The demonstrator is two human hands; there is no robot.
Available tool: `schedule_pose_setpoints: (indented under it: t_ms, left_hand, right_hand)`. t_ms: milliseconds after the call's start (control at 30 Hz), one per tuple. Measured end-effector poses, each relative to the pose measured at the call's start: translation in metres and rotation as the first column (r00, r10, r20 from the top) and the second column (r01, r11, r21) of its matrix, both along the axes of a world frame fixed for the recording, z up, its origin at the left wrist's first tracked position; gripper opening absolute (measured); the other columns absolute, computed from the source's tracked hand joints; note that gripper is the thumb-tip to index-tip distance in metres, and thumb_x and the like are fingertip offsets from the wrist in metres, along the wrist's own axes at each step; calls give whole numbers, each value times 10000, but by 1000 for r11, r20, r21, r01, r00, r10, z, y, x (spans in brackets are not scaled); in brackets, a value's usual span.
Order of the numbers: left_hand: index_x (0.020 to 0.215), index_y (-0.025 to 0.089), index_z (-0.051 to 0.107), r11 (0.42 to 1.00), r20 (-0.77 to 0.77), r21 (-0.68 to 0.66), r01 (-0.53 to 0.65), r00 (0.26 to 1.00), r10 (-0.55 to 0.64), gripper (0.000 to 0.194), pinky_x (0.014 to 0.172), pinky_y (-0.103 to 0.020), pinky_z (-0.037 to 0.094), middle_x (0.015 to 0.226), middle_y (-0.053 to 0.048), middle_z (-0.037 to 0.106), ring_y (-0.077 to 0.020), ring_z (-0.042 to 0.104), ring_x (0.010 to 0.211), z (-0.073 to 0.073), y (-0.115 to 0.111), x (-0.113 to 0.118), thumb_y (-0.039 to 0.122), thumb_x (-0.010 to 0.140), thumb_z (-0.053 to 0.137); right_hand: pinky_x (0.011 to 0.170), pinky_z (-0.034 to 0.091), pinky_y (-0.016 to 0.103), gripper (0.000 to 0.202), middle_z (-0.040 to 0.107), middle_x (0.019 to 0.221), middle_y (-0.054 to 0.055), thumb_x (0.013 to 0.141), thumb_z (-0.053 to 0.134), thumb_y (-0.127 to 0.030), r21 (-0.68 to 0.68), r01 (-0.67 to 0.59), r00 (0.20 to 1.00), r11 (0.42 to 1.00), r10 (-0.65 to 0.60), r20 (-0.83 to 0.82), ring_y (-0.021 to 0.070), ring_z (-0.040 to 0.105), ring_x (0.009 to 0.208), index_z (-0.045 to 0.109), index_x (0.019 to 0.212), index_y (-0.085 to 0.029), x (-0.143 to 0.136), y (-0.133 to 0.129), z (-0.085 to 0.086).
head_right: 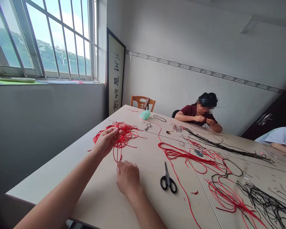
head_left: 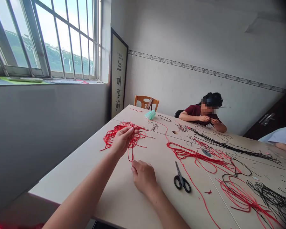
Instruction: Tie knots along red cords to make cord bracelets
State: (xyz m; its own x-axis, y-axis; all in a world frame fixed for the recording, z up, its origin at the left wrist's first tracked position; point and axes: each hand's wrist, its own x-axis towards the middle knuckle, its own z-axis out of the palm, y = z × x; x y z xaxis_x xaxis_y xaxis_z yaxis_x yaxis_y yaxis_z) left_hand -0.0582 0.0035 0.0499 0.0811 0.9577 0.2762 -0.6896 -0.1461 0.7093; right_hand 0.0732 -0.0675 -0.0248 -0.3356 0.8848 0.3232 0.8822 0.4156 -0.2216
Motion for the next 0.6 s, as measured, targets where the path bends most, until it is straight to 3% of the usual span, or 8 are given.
schedule_pose_setpoints:
  t_ms: [100,333,600]
  left_hand:
    - [836,112,657,998,38,3,-60,997,60,167,706,-190,439,780,-55,678,-108,626,762,2,3,-8,211,705,688]
    - [848,118,670,999,-23,21,-32,999,33,218,779,-231,453,763,-65,690,-154,638,825,10,-4,-9,244,675,712]
    - [809,114,672,997,28,65,-36,999,34,142,776,-215,450,845,-70,694,-119,633,772,6,-4,-5,201,698,691]
  right_hand:
    - [584,238,264,85,610,744,-5,821,447,-202,-5,-35,999,999,35,28,134,511,634,517,775,-218,-8,-4,-5]
    - [572,250,224,135,581,702,-27,853,428,-234,-71,-15,992,997,6,-123,110,476,608,491,735,-211,7,3,-7]
    - [587,263,226,149,560,681,-34,812,474,-196,-73,-84,992,994,77,-100,100,452,595,476,662,-199,-5,-4,-11]
